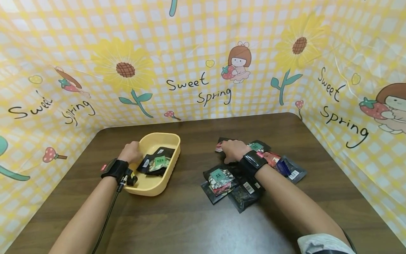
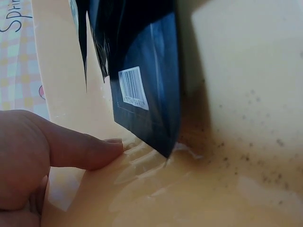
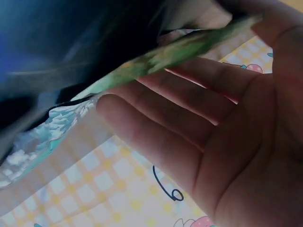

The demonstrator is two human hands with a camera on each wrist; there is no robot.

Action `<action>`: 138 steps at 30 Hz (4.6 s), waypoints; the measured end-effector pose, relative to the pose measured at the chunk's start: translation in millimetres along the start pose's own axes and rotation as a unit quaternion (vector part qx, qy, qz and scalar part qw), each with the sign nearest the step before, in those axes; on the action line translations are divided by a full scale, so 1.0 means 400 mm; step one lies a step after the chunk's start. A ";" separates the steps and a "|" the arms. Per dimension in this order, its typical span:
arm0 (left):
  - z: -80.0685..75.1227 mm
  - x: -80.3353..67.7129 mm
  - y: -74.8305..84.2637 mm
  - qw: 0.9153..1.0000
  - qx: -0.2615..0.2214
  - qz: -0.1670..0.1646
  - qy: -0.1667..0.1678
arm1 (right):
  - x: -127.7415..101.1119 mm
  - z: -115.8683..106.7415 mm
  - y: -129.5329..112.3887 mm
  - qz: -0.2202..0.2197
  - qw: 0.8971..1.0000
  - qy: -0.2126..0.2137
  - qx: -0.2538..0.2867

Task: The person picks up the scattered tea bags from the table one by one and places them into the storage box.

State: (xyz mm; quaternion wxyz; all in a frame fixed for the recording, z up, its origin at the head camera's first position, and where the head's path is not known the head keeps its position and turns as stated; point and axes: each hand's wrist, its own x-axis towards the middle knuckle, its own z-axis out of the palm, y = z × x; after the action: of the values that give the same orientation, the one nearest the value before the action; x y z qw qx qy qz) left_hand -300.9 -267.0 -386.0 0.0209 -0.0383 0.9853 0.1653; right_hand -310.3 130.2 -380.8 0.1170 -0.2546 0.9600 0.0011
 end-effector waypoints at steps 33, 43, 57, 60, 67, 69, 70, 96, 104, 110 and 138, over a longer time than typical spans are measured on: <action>0.001 0.000 -0.003 1.000 0.009 0.007 0.010 | 0.041 -0.050 -0.129 -0.088 0.956 0.266 -0.084; -0.002 -0.002 -0.001 1.000 0.000 0.003 0.004 | 0.116 -0.060 -0.307 -0.146 0.932 0.317 -0.095; -0.001 0.000 0.003 1.000 0.005 -0.012 -0.005 | 0.144 -0.075 -0.451 -0.208 0.913 0.330 -0.114; -0.001 0.000 0.007 1.000 0.004 -0.011 -0.001 | 0.143 -0.070 -0.461 -0.209 0.916 0.322 -0.118; 0.003 -0.004 0.002 1.000 0.006 -0.002 0.008 | 0.135 -0.041 -0.448 -0.168 0.954 0.236 -0.074; 0.002 -0.003 0.001 1.000 0.006 -0.001 0.010 | 0.137 -0.038 -0.433 -0.161 0.959 0.229 -0.045; 0.002 -0.002 0.000 1.000 0.007 0.001 0.011 | 0.138 -0.037 -0.423 -0.157 0.960 0.228 -0.033; -0.004 -0.011 0.004 1.000 -0.001 0.009 0.009 | 0.103 -0.011 -0.004 0.042 0.992 0.023 0.117; -0.004 -0.003 -0.001 1.000 0.004 0.008 0.005 | 0.095 -0.014 0.014 0.034 0.992 0.007 0.119; 0.001 0.003 -0.008 1.000 0.004 0.002 -0.004 | 0.101 -0.009 0.011 0.027 0.996 0.008 0.084; 0.001 -0.005 0.002 1.000 -0.006 -0.008 -0.002 | 0.104 0.051 -0.022 -0.001 0.986 0.135 -0.098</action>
State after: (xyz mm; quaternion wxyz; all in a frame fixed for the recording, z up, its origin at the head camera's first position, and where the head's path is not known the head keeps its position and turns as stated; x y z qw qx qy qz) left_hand -298.9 -265.9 -385.8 0.0244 -0.0463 0.9839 0.1711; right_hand -336.7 103.5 -409.6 -0.0396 -0.2634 0.9620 0.0607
